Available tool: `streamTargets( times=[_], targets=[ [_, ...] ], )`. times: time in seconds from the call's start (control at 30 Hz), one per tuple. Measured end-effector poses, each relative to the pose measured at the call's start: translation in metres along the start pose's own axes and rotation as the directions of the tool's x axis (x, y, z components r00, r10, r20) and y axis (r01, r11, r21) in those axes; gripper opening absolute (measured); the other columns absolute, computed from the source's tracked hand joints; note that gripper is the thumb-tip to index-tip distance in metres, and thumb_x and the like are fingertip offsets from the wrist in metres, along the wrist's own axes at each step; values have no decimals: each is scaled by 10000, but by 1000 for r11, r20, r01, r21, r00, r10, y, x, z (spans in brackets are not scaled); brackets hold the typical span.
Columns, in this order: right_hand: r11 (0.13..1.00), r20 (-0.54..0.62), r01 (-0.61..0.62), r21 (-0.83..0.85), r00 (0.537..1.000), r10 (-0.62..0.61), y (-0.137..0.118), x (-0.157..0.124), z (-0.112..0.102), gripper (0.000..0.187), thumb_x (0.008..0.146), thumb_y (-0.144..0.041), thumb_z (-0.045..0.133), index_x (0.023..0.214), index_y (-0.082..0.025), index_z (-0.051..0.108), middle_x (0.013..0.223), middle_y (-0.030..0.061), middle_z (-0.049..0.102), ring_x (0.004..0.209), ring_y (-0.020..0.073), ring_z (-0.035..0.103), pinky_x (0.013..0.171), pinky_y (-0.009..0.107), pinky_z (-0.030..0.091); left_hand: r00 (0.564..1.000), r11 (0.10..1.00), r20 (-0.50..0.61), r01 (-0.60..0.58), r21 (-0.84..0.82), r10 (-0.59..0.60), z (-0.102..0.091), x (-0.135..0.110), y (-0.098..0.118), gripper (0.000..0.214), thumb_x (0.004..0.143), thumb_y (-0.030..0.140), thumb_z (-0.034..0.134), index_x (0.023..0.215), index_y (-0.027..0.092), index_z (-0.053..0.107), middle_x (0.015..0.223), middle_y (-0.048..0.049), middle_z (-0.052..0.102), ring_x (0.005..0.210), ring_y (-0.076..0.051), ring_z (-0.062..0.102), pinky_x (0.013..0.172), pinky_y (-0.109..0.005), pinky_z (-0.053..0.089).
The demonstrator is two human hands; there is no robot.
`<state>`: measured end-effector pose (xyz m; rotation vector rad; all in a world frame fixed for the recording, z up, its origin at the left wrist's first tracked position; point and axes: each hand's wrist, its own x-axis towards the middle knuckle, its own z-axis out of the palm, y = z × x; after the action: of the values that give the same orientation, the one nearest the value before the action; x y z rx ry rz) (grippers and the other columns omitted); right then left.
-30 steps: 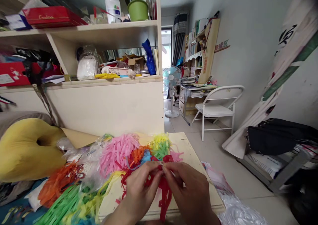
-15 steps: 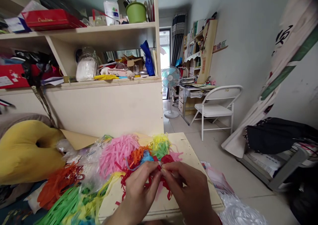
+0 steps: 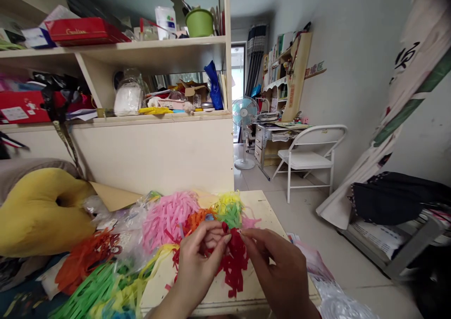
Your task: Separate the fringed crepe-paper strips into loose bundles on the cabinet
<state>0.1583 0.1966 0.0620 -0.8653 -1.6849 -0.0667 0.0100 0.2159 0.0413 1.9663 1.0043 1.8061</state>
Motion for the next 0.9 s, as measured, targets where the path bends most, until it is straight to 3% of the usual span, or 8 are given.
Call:
streamTargets(
  times=[0.2,0.43,0.77,0.9],
  targets=[
    [1000,-26,13,13,1000,-13,-4,-1,8,135,868,-158,545,825,-182,671,695,16,729,591,136,677,529,208,530,998,998,-24,-53,-31,52,2,1,1,195,782,79,652,935,200,637,728,8,704,626,-105,692,571,-138,576],
    [998,-64,-37,56,997,40,0,-3,11,120,841,-145,584,849,-182,698,717,24,742,602,146,688,592,233,568,988,991,-76,-131,39,133,3,-1,2,185,766,81,684,920,178,652,729,-1,713,593,-106,690,571,-140,580],
    [946,43,-174,275,985,169,1,-1,11,142,819,-152,639,915,-209,725,790,6,756,667,138,701,628,198,557,972,966,-20,-233,108,236,0,0,5,175,800,72,629,938,178,651,753,-20,709,584,-108,676,552,-149,565],
    [944,77,-148,294,988,131,6,-2,12,244,830,-205,646,1073,-212,667,548,-70,603,453,90,560,484,162,491,949,939,54,-315,138,310,-2,-1,8,189,809,67,621,961,176,643,807,-48,723,703,-142,696,627,-180,573]
  ],
)
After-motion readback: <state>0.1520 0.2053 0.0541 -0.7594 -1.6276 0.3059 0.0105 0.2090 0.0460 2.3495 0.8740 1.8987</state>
